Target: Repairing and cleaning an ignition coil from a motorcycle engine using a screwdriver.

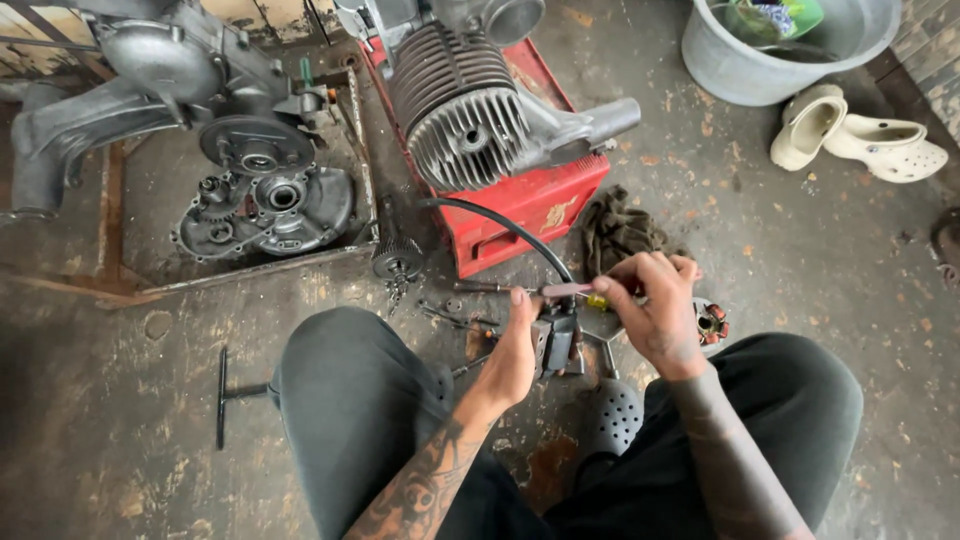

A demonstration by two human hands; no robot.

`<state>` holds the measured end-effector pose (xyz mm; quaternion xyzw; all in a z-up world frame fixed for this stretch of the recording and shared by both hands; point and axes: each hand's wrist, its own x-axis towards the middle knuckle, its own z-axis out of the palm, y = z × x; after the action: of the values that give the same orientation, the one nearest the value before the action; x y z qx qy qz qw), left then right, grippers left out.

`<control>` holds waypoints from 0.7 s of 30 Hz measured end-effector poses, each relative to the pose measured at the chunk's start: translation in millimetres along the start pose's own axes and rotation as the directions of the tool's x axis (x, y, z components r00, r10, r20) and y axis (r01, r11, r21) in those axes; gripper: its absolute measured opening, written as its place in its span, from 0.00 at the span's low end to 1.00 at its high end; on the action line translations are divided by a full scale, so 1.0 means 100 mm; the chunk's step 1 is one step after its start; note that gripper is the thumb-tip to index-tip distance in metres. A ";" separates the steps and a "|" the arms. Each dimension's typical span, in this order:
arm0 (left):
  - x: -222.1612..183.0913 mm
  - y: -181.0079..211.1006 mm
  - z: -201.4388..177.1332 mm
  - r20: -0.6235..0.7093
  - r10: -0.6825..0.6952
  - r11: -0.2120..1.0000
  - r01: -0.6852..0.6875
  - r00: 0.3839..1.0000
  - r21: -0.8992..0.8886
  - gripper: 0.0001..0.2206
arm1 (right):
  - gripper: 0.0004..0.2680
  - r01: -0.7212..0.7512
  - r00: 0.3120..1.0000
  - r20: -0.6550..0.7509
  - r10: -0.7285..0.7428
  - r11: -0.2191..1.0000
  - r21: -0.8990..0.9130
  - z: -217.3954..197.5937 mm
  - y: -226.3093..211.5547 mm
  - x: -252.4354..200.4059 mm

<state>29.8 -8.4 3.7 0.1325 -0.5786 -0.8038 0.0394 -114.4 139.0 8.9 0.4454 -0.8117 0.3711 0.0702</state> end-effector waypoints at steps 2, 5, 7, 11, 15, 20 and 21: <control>-0.04 0.07 0.03 0.001 0.000 0.997 0.000 1.000 0.073 0.41 | 0.10 -0.004 0.999 -0.034 0.004 1.000 -0.002 -0.01 0.01 -0.02; -0.01 -0.04 -0.03 0.009 0.035 0.996 -0.034 0.999 -0.081 0.40 | 0.09 -0.001 1.000 0.023 -0.001 0.997 0.072 -0.04 -0.01 -0.05; -0.06 0.04 0.04 -0.002 0.054 0.997 -0.054 0.999 -0.059 0.39 | 0.10 0.022 0.999 -0.047 -0.022 1.000 -0.010 -0.10 0.06 0.00; -0.05 0.11 -0.03 -0.045 0.087 0.993 -0.084 0.995 0.078 0.38 | 0.10 0.059 0.996 -0.066 -0.060 0.998 -0.024 0.01 0.01 -0.02; -0.07 0.05 -0.02 -0.030 0.055 0.990 -0.059 0.998 -0.129 0.37 | 0.10 0.053 0.998 -0.043 -0.052 0.998 0.017 -0.05 0.07 0.01; -0.04 -0.13 -0.04 -0.086 0.067 0.989 -0.077 0.994 -0.124 0.35 | 0.10 0.100 0.995 -0.027 -0.099 0.993 0.059 -0.10 -0.15 0.09; -0.03 -0.16 -0.04 -0.029 0.085 0.965 -0.089 0.996 -0.248 0.35 | 0.11 0.128 0.991 -0.046 -0.127 0.991 0.026 -0.11 -0.08 0.09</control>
<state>35.6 -6.6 -12.1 0.1080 -0.4779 -0.8665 0.0962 -116.2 137.4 25.3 0.4891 -0.7745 0.3872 0.1051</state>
